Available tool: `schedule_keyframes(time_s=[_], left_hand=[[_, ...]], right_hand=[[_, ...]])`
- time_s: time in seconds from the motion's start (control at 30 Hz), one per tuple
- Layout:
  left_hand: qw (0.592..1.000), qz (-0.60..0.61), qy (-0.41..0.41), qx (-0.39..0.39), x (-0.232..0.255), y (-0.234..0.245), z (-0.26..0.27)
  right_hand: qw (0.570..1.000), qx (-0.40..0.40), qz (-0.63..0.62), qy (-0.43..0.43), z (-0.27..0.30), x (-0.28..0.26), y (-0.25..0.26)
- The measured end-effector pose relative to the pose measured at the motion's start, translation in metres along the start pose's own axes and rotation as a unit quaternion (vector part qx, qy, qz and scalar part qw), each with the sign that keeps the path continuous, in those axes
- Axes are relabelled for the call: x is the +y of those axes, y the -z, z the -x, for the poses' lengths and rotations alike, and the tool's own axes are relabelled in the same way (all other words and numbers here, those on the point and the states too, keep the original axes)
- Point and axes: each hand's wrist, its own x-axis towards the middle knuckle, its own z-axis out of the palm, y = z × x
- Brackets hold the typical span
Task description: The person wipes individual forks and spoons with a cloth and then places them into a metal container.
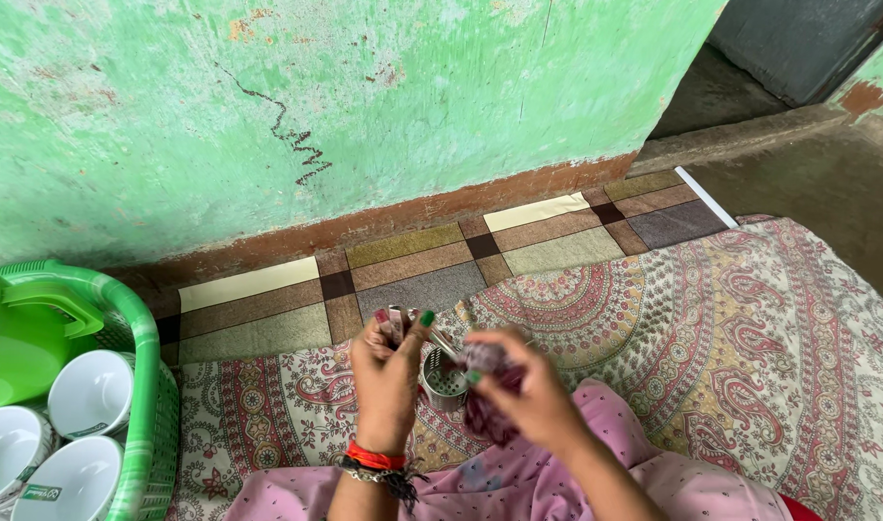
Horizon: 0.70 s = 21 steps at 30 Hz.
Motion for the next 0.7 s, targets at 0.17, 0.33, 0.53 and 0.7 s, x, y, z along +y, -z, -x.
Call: schedule_keyframes(time_s=[0.17, 0.33, 0.53, 0.7], left_hand=[[0.99, 0.094, 0.096, 0.037, 0.007, -0.008, 0.007], [0.999, 0.014, -0.014, 0.029, -0.011, -0.008, 0.011], [0.998, 0.047, -0.044, 0.025, -0.008, 0.0, 0.004], [0.988, 0.1, 0.101, 0.058, 0.007, -0.012, 0.009]], right_hand=[[0.99, -0.081, -0.053, -0.102, -0.006, 0.011, 0.001], [0.989, -0.091, 0.005, -0.115, -0.009, 0.019, 0.023], [0.96, 0.019, -0.153, -0.233, -0.008, 0.02, 0.051], [0.962, -0.055, -0.185, -0.194, -0.003, 0.021, 0.037]])
